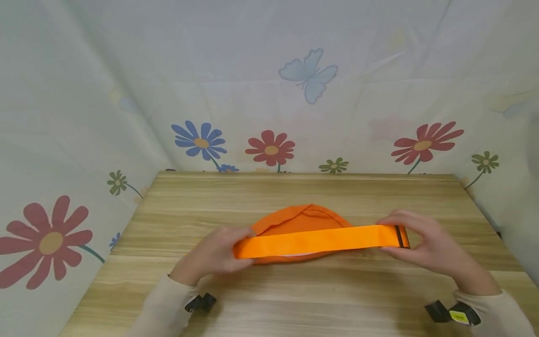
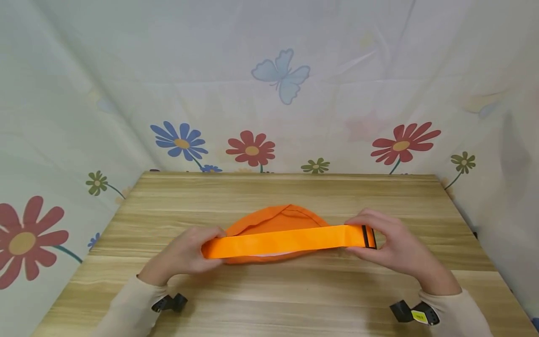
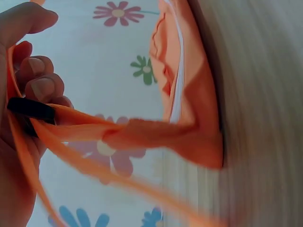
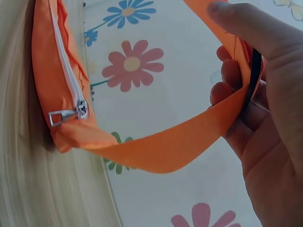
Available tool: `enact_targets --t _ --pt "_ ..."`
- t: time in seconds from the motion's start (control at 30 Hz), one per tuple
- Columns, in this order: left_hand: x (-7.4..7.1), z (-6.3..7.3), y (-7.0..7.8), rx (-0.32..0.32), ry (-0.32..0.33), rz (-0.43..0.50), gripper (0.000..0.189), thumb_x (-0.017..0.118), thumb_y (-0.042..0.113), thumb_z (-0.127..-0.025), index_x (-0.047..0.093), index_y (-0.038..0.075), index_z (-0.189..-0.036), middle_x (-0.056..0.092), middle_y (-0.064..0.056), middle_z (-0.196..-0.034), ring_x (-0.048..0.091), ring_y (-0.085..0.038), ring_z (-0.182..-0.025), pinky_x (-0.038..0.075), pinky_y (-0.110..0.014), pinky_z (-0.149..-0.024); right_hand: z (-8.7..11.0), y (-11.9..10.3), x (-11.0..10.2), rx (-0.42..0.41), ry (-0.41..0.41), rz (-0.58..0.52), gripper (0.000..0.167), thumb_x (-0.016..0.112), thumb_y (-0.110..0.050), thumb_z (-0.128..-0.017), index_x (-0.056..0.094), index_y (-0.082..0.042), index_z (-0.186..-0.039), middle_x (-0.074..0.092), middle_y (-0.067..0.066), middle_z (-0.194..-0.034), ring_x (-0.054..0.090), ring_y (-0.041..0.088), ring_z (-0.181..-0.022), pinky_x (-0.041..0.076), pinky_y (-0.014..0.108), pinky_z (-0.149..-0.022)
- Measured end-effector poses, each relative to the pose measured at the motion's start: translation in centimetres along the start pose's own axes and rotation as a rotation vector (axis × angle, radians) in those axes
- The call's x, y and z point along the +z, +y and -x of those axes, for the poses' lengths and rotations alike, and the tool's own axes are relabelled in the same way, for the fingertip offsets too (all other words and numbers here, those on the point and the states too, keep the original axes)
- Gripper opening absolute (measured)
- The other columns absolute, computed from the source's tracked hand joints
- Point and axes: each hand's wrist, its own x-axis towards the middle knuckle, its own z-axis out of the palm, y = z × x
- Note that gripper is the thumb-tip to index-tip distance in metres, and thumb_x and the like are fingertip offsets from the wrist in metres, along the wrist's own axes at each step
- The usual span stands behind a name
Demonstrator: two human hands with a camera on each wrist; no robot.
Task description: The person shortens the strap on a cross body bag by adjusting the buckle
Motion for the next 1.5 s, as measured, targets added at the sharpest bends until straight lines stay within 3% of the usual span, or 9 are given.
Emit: enact_targets --t 0.23,0.4,0.6,0.8,1.03,1.37,1.5 --pt "-1.0 1.5 -1.3 -0.022 0.052 0.016 0.036 0.092 0.006 -0.077 0.072 0.01 -0.106 0.075 0.003 -0.094 0.06 -0.005 -0.08 0.058 -0.023 -0.074 0.6 0.9 -1.1 -0.031 0.01 -0.016 0.056 0.102 -0.016 -0.072 0.077 -0.018 -0.122 0.071 -0.014 -0.108 0.061 0.001 -0.089 0.054 0.009 -0.082" --pt "-1.4 2.8 -2.3 -0.04 0.102 0.015 0.038 0.092 0.0 -0.072 0.073 0.009 -0.104 0.075 0.003 -0.094 0.059 -0.003 -0.08 0.058 -0.024 -0.074 1.1 1.3 -1.6 -0.023 0.007 0.049 0.063 0.104 -0.009 -0.063 0.077 -0.019 -0.119 0.072 -0.014 -0.106 0.061 0.0 -0.086 0.053 0.008 -0.08" --pt "-2.0 3.9 -3.1 -0.054 0.162 -0.017 0.043 0.095 -0.001 -0.068 0.074 0.01 -0.104 0.078 0.001 -0.096 0.063 -0.006 -0.082 0.061 -0.027 -0.075 1.6 1.7 -2.0 -0.009 0.021 0.081 0.057 0.105 -0.018 -0.066 0.078 -0.018 -0.116 0.071 -0.011 -0.1 0.058 0.001 -0.083 0.051 0.007 -0.078" --pt "-2.3 4.3 -3.2 -0.038 0.246 0.064 0.047 0.095 -0.006 -0.064 0.074 0.009 -0.103 0.078 -0.003 -0.096 0.065 -0.009 -0.083 0.061 -0.025 -0.078 1.8 1.7 -2.4 0.001 0.037 0.091 0.069 0.105 -0.006 -0.053 0.078 -0.02 -0.115 0.07 -0.014 -0.098 0.057 0.0 -0.081 0.051 0.008 -0.077" --pt "-2.5 4.3 -3.2 0.012 0.347 0.17 0.051 0.092 -0.016 -0.059 0.074 0.006 -0.101 0.076 -0.008 -0.092 0.065 -0.011 -0.081 0.056 -0.014 -0.081 1.8 1.7 -2.8 -0.016 0.07 0.069 0.05 0.102 -0.035 -0.073 0.078 -0.019 -0.114 0.068 -0.014 -0.096 0.056 -0.001 -0.08 0.051 0.009 -0.075" --pt "-3.0 4.6 -3.6 0.03 0.354 0.185 0.048 0.09 -0.019 -0.059 0.074 0.006 -0.098 0.076 -0.009 -0.09 0.066 -0.012 -0.08 0.056 -0.013 -0.084 1.9 1.9 -2.9 -0.012 0.087 0.074 0.046 0.093 -0.049 -0.082 0.078 -0.017 -0.113 0.067 -0.013 -0.096 0.054 -0.001 -0.079 0.048 0.011 -0.07" --pt "-3.1 4.6 -3.7 0.017 0.339 0.209 0.047 0.089 -0.019 -0.061 0.074 0.006 -0.097 0.076 -0.009 -0.09 0.066 -0.012 -0.08 0.057 -0.014 -0.084 2.0 1.9 -2.9 -0.01 0.105 0.065 0.047 0.099 -0.038 -0.076 0.078 -0.016 -0.112 0.067 -0.012 -0.095 0.053 -0.001 -0.078 0.047 0.012 -0.067"
